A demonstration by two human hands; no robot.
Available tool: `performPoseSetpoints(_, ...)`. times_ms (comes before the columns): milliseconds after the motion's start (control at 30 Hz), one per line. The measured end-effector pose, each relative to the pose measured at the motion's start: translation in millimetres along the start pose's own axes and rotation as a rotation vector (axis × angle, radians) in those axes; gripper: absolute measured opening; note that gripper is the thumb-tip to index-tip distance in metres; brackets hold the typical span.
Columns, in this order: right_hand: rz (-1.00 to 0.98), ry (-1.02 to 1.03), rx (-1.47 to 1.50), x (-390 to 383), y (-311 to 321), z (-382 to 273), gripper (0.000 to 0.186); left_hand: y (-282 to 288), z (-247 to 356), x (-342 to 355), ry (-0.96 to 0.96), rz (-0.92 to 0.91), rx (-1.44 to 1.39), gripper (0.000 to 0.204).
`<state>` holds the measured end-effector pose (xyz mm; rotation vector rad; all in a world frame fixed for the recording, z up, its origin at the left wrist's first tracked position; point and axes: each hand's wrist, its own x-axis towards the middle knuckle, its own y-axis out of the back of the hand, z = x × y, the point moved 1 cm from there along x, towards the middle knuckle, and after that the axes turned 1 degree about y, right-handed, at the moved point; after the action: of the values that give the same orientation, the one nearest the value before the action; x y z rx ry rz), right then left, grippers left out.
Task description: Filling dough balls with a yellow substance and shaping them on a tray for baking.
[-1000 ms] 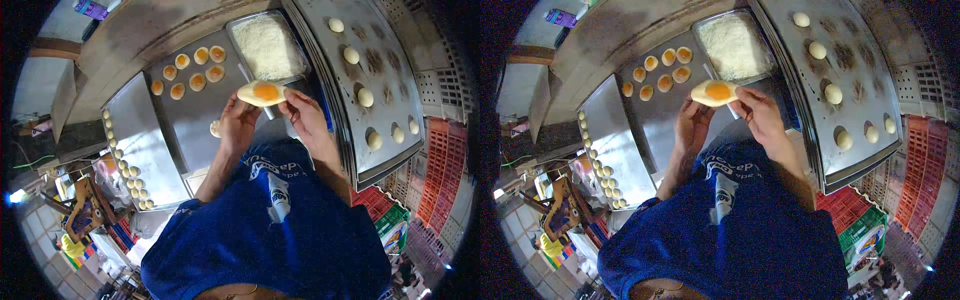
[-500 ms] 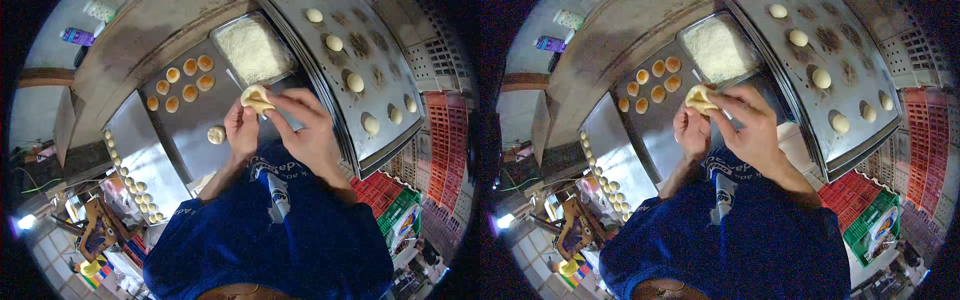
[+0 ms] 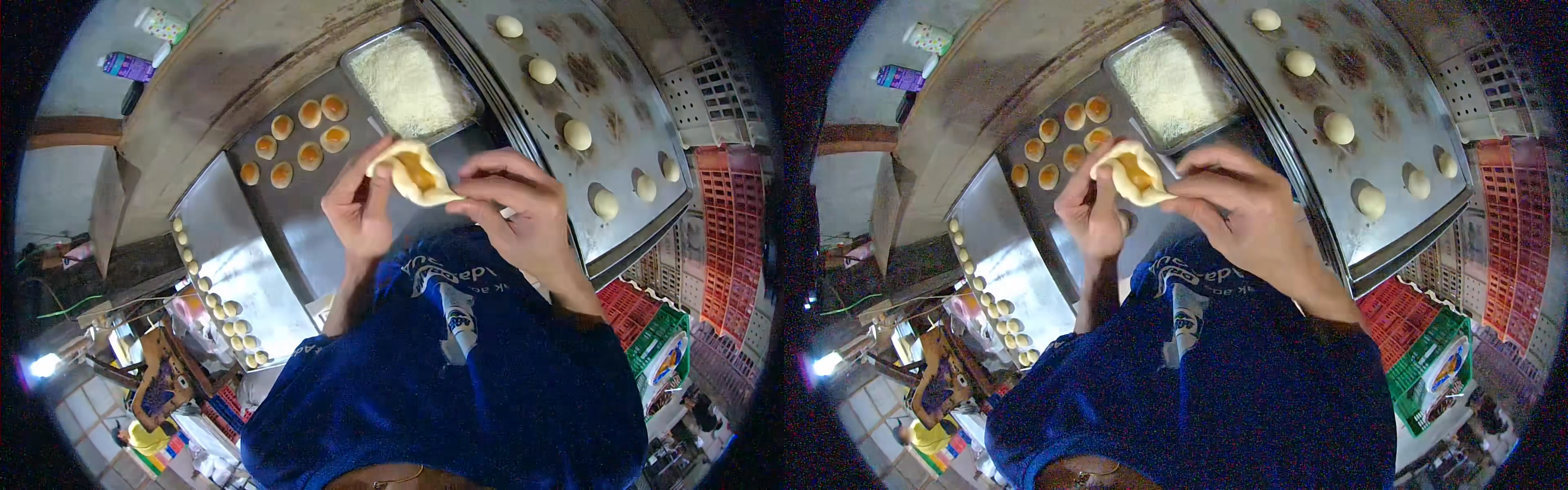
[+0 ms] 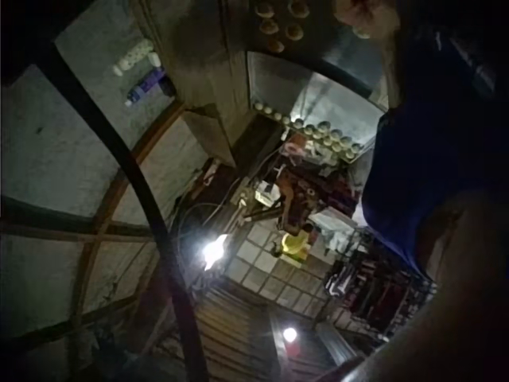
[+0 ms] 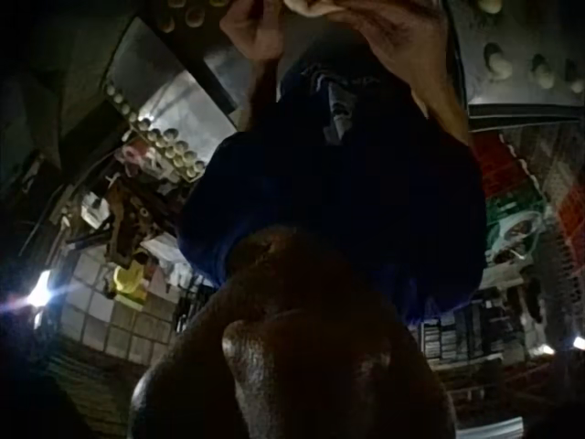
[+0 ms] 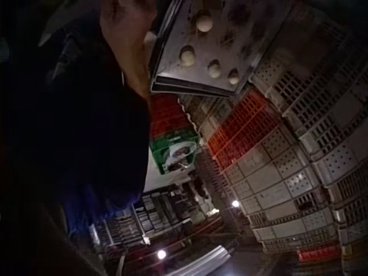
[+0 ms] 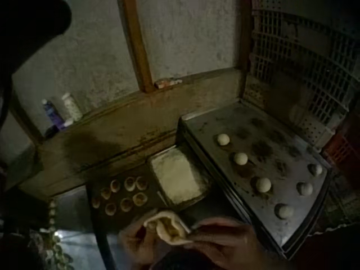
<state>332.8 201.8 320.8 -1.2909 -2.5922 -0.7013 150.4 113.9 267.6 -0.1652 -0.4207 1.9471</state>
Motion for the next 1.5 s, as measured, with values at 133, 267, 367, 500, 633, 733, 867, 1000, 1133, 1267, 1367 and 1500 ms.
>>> performPoseSetpoints(133, -0.132, -0.151, 0.225, 10, 17, -9, 0.031, -11, 25, -3, -0.162, -0.288, 0.393, 0.033)
performPoseSetpoints(267, -0.307, -0.550, 0.446, 10, 21, -8, 0.029, -24, 29, -7, -0.435, -0.418, 0.552, 0.036)
performPoseSetpoints(367, -0.174, -0.480, 0.406, 4, 16, -9, 0.034, -24, 26, -6, -0.349, -0.314, 0.443, 0.040)
performPoseSetpoints(500, -0.162, -0.308, 0.265, -4, 14, -8, 0.032, -9, 13, -11, -0.098, -0.304, 0.400, 0.042)
performPoseSetpoints(633, -0.200, -0.170, 0.127, -9, 13, -7, 0.028, -3, 8, -16, -0.023, -0.338, 0.458, 0.041)
performPoseSetpoints(733, -0.214, -0.207, 0.091, -10, 13, -5, 0.025, -8, 11, -17, -0.469, -0.361, 0.657, 0.037)
performPoseSetpoints(867, -0.113, -0.367, 0.304, -13, 3, 1, 0.021, -22, 17, -19, -0.403, -0.226, 0.646, 0.029)
performPoseSetpoints(1000, -0.151, -0.295, 0.119, -12, 8, -9, 0.021, -15, 5, -16, -0.419, -0.194, 0.546, 0.026)
performPoseSetpoints(1133, -0.208, -0.178, -0.097, -11, 10, -14, 0.023, -9, -10, -19, -0.479, -0.205, 0.450, 0.027)
performPoseSetpoints(1267, -0.164, -0.216, 0.008, -8, 6, -11, 0.022, -20, -13, -30, -0.553, -0.207, 0.440, 0.033)
performPoseSetpoints(1367, -0.085, -0.093, -0.076, -5, 0, -9, 0.020, -40, 2, -35, -0.408, -0.081, 0.557, 0.039)
performPoseSetpoints(1500, -0.025, 0.058, -0.121, -6, -6, -7, 0.017, -52, 1, -29, -0.394, 0.047, 0.460, 0.036)
